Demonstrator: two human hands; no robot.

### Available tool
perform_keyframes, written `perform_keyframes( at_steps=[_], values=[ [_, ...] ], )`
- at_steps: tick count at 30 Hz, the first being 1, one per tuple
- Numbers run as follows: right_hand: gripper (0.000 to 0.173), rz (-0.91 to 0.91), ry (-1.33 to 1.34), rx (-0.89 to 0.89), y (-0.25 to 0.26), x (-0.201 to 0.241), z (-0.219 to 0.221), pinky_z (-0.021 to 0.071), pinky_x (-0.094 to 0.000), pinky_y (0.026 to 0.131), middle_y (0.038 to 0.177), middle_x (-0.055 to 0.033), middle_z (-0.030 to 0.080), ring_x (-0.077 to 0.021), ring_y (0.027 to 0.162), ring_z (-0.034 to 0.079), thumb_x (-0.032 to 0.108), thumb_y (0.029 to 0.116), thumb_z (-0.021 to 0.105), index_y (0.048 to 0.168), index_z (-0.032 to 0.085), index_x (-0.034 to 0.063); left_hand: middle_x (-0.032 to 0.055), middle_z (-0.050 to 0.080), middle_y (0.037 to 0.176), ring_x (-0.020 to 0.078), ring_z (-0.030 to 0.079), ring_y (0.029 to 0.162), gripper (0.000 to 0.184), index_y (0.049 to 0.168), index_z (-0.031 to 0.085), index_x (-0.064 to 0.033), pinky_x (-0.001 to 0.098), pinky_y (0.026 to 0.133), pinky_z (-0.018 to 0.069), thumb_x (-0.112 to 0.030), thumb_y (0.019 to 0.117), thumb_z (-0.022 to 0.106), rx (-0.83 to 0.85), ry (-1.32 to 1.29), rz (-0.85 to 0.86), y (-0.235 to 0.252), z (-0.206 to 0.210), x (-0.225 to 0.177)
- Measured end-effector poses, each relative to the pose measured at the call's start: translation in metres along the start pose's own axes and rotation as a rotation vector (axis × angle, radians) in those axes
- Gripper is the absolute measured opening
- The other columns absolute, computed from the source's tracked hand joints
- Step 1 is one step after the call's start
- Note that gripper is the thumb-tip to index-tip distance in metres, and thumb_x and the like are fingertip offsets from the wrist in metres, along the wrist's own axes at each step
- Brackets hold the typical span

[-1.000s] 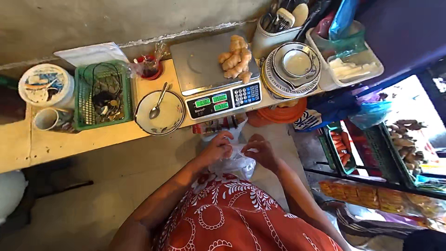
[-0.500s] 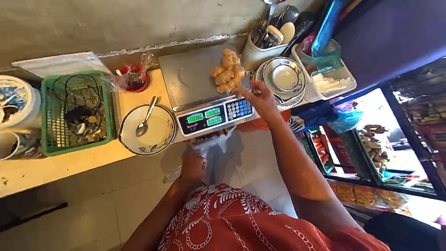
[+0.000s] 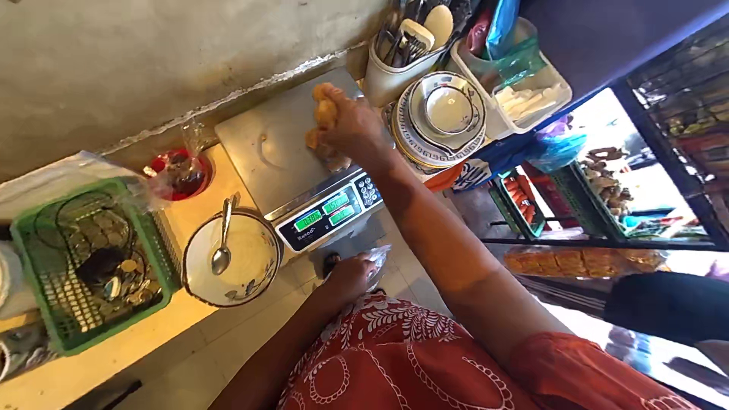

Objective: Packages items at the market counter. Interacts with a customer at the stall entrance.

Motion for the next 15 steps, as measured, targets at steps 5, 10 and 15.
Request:
perform_keyframes(
  at_steps=[5, 10, 15],
  values=[
    [0.069, -0.105, 0.436, -0.007, 0.008, -0.023, 0.013, 0.0573, -0.0565, 0.091, 0.121, -0.0164, 0.071, -0.0316, 0.108, 0.069, 0.013, 0.0781, 0.085, 0.143, 0.06, 0.0137, 0.023, 0.06, 0.134, 0.0409, 0.062, 0.117, 0.026, 0.117, 0.068, 0.0046, 0.0555, 0.099, 0.0511, 0.001, 0.0951, 0.055, 0.174, 0.142, 0.132, 0.029, -0.013, -0.043],
    [0.061, -0.097, 1.313, 0.066, -0.082, -0.109, -0.031, 0.0587, -0.0423, 0.083, 0.119, -0.021, 0.068, -0.0246, 0.095, 0.069, 0.002, 0.0907, 0.067, 0.148, 0.048, 0.0029, 0.018, 0.064, 0.132, 0.0364, 0.064, 0.118, 0.03, 0.122, 0.07, -0.0005, 0.0539, 0.099, 0.0522, -0.012, 0.0992, 0.053, 0.189, 0.347, 0.247, 0.069, 0.002, -0.077],
    [0.072, -0.063, 1.634, -0.07, -0.241, -0.248, -0.058, 0.0579, -0.036, 0.086, 0.123, -0.0109, 0.065, -0.0167, 0.098, 0.067, 0.041, 0.0903, 0.065, 0.154, 0.043, 0.0152, 0.0159, 0.069, 0.125, 0.04, 0.058, 0.124, 0.033, 0.116, 0.075, -0.0058, 0.0606, 0.105, 0.0423, -0.032, 0.0968, 0.066, 0.196, 0.388, 0.393, 0.109, 0.022, -0.104]
  ],
)
Point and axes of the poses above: each hand's wrist, its own y-axis towards the middle knuckle, its own z-axis out of the palm, x = y × z, the point moved 2 cm from there along y, towards the middle knuckle
